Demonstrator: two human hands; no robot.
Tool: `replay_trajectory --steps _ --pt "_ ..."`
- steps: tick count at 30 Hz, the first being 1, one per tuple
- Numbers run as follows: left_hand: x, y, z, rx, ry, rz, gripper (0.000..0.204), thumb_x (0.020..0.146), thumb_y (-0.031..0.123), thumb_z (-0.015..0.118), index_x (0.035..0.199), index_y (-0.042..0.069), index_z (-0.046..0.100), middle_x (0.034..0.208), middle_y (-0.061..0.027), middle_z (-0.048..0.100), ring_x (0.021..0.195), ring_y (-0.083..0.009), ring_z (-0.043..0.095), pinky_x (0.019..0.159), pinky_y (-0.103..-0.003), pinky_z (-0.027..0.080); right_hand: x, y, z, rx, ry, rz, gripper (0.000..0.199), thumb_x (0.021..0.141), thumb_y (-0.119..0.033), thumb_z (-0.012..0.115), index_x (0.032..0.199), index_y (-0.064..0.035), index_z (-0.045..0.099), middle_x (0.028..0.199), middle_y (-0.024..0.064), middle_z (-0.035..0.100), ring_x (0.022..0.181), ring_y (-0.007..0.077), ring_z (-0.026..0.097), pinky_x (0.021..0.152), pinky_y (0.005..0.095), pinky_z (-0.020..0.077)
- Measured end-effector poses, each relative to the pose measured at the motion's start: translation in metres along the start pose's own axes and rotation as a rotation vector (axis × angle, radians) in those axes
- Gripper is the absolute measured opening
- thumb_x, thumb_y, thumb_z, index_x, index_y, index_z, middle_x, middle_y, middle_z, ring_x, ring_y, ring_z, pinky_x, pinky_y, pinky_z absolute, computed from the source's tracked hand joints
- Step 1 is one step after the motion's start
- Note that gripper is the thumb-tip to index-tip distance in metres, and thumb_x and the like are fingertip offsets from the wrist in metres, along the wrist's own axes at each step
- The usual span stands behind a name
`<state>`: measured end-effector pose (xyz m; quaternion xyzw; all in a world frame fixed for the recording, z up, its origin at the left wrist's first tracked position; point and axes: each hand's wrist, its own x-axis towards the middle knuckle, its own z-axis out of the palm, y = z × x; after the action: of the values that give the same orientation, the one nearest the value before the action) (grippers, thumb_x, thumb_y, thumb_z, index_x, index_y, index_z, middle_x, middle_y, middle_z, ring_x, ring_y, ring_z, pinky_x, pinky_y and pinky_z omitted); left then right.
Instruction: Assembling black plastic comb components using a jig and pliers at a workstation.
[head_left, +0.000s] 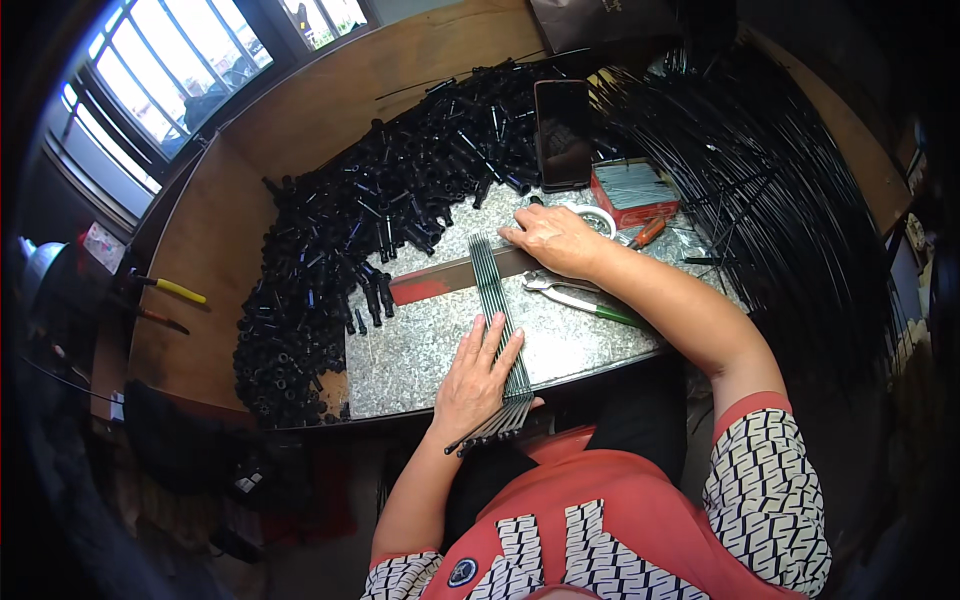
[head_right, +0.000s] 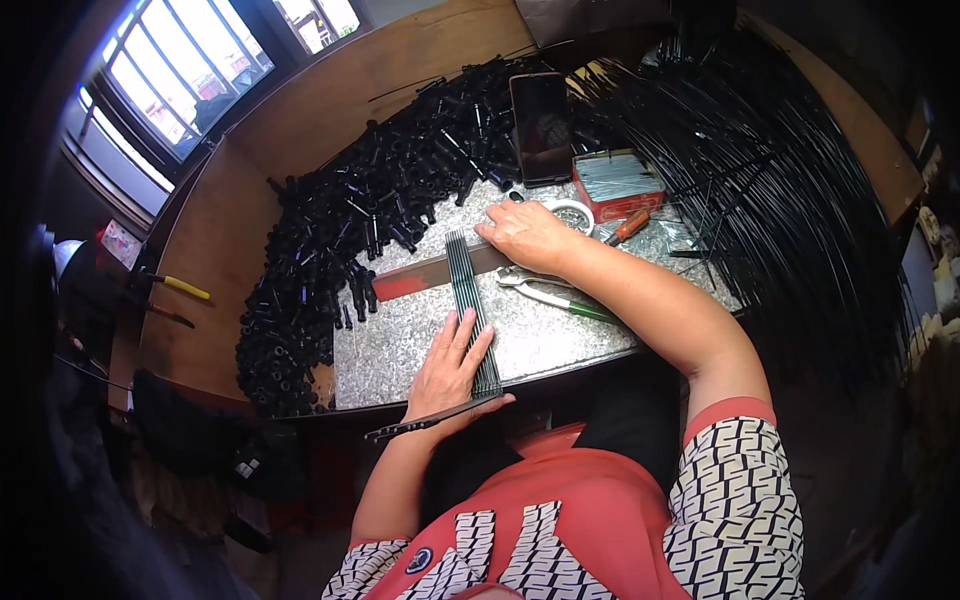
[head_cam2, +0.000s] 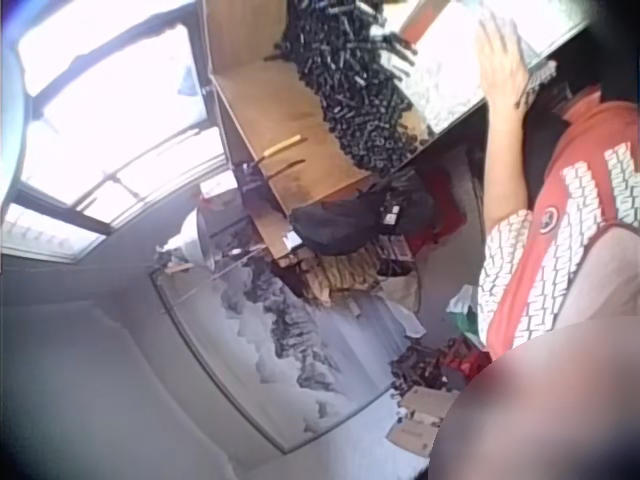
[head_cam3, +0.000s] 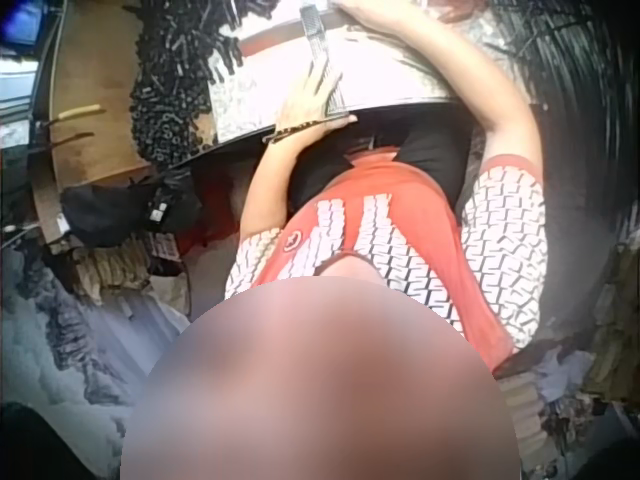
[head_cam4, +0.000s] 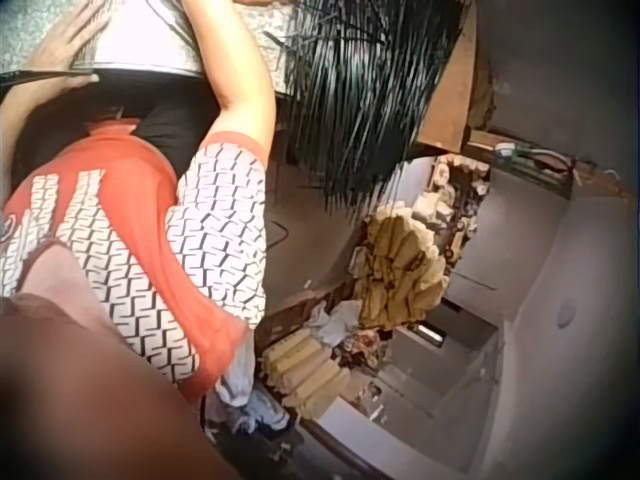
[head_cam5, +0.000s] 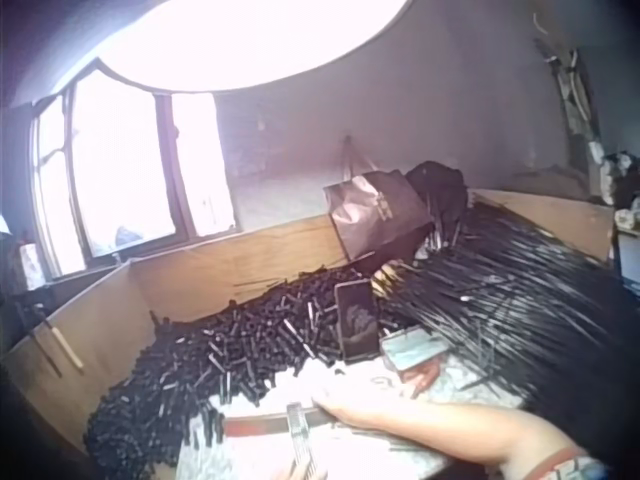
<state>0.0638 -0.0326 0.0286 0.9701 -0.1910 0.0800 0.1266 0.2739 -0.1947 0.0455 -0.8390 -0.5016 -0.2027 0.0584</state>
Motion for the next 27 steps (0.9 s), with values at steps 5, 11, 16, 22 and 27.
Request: replay_trajectory --steps 5,11,16,22,27 --pt "0.000 0.000 0.000 0.003 -0.006 0.000 0.092 0.067 0.049 0.078 0.141 0.011 0.039 0.150 -0.0188 0.027 0.139 -0.0392 0.024 0.112 -0.047 0.026 0.002 0.000 0.002 0.020 0.008 -0.015 0.023 0.085 -0.013 0.051 0.103 -0.0064 0.063 0.090 0.0124 0.059 0.090 0.0279 0.061 0.071 0.0392 0.0522" --pt "0.000 0.000 -0.001 -0.010 -0.013 0.006 0.092 0.067 0.049 0.078 0.141 0.011 0.039 0.149 -0.0192 0.028 0.139 -0.0392 0.023 0.112 -0.047 0.026 0.008 0.011 0.011 0.167 0.115 0.062 0.010 0.082 -0.008 0.051 0.085 -0.0011 0.058 0.092 0.0164 0.057 0.091 0.0326 0.058 0.078 0.0408 0.0497" --pt "0.000 0.000 -0.003 -0.026 -0.016 0.000 0.092 0.068 0.049 0.077 0.141 0.010 0.038 0.148 -0.0195 0.029 0.139 -0.0396 0.023 0.112 -0.047 0.026 0.005 0.017 0.009 0.186 0.025 0.025 0.013 0.082 -0.009 0.051 0.086 0.0010 0.058 0.094 0.0166 0.057 0.094 0.0328 0.058 0.081 0.0414 0.0486" --pt "0.000 -0.001 -0.002 -0.028 -0.019 0.003 0.092 0.068 0.050 0.077 0.141 0.010 0.038 0.148 -0.0195 0.029 0.139 -0.0397 0.023 0.113 -0.047 0.026 0.007 0.021 0.007 0.220 0.007 -0.034 0.013 0.081 -0.011 0.052 0.084 -0.0015 0.060 0.095 0.0137 0.056 0.096 0.0304 0.057 0.081 0.0395 0.0488" --pt "0.001 0.000 -0.004 -0.043 -0.022 0.000 0.093 0.067 0.050 0.077 0.142 0.010 0.038 0.149 -0.0200 0.027 0.139 -0.0399 0.023 0.113 -0.047 0.025 0.009 0.025 0.009 0.170 0.062 -0.069 0.013 0.080 -0.011 0.053 0.083 -0.0026 0.061 0.091 0.0121 0.055 0.095 0.0286 0.057 0.080 0.0379 0.0492"
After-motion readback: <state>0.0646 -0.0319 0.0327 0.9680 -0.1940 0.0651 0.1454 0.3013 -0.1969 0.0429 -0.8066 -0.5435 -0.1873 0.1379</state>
